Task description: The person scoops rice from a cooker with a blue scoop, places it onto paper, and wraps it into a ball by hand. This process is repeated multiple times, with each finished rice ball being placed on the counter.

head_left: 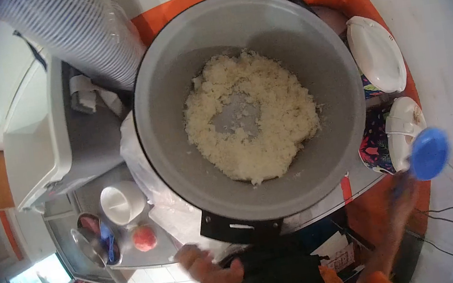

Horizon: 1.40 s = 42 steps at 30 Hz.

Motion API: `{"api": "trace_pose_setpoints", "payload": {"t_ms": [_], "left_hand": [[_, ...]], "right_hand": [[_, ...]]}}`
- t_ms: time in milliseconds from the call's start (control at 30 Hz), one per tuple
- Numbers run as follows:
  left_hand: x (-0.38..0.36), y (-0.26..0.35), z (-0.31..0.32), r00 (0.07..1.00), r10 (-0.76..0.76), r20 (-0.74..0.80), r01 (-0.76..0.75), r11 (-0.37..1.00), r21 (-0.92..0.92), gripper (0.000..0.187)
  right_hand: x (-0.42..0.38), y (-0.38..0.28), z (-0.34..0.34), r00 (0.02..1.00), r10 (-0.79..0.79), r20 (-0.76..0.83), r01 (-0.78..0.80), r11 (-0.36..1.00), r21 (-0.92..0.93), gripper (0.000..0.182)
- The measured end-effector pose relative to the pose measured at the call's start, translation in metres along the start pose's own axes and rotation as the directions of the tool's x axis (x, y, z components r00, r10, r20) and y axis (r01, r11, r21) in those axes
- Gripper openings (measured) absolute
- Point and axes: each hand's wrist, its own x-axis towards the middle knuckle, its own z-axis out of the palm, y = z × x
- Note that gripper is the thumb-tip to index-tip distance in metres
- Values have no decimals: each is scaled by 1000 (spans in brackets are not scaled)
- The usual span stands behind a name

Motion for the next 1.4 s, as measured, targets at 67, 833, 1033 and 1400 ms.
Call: {"api": "trace_pose_setpoints", "payload": {"t_ms": [67,833,1033,1400], "left_hand": [[38,9,-11,982,154,-106,-145,986,88,53],[100,-20,54,955,261,-143,-289,926,-243,15],[99,-22,53,956,259,-136,-287,921,-264,15],[95,-17,43,950,284,-129,-310,910,-276,15]], "right_hand": [[47,-37,-27,959,-283,-5,267,910,-317,16],[171,-243,232,-526,55,849,757,485,438,36],[120,-240,251,-412,80,908,680,690,248,44],[120,-273,198,-309,47,950,519,845,127,38]]}}
